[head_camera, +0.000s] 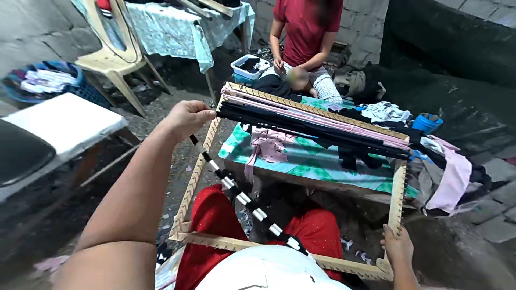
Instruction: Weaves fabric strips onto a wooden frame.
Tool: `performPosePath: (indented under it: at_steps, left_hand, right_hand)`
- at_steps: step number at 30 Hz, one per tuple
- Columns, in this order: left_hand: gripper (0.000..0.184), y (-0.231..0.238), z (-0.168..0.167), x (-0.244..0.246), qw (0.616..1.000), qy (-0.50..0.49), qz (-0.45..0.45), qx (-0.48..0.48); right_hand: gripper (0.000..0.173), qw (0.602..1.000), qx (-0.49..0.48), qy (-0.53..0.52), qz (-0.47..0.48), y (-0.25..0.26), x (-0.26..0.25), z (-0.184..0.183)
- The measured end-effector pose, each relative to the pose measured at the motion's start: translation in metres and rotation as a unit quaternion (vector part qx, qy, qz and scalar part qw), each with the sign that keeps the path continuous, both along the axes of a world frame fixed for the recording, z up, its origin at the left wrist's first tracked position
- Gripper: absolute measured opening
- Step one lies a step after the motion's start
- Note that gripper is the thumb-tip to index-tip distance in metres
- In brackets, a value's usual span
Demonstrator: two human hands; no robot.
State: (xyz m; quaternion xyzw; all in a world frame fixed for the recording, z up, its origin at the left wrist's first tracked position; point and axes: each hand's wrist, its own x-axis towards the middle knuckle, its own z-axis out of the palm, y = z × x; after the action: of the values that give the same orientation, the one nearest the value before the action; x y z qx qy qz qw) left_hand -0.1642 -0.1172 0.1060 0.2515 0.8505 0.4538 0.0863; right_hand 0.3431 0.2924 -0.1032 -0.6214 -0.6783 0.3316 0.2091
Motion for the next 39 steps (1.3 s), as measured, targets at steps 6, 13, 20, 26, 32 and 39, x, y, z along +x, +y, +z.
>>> performPosePath:
  at_steps: [6, 13, 20, 26, 32, 39]
  left_hand:
    - [0.025, 0.025, -0.013, -0.029, 0.992, 0.064, 0.019, -0.105]
    - [0.023, 0.031, -0.015, -0.041, 0.987, 0.108, 0.052, -0.106]
    - [0.021, 0.034, -0.026, -0.053, 0.988, 0.037, 0.089, -0.121]
    - [0.028, 0.047, -0.048, -0.068, 0.982, -0.037, 0.133, -0.127]
    - [0.028, 0.069, -0.049, -0.074, 0.956, -0.040, 0.118, -0.267]
    - [0.034, 0.085, -0.090, -0.085, 0.951, -0.082, 0.120, -0.273]
  right_hand:
    - [0.049, 1.000, -0.002, 0.001, -0.006, -0.003, 0.001, 0.002]
    - [0.049, 1.000, -0.006, 0.008, -0.006, -0.004, 0.001, 0.002]
    - [0.049, 1.000, -0.002, -0.001, -0.010, -0.002, 0.001, 0.002]
    - [0.048, 1.000, 0.005, -0.023, -0.006, -0.001, 0.001, 0.006]
    - [0.045, 0.997, 0.002, -0.075, -0.001, -0.001, 0.004, 0.022]
    - [0.074, 0.957, 0.159, -0.242, -0.002, -0.031, -0.023, 0.073]
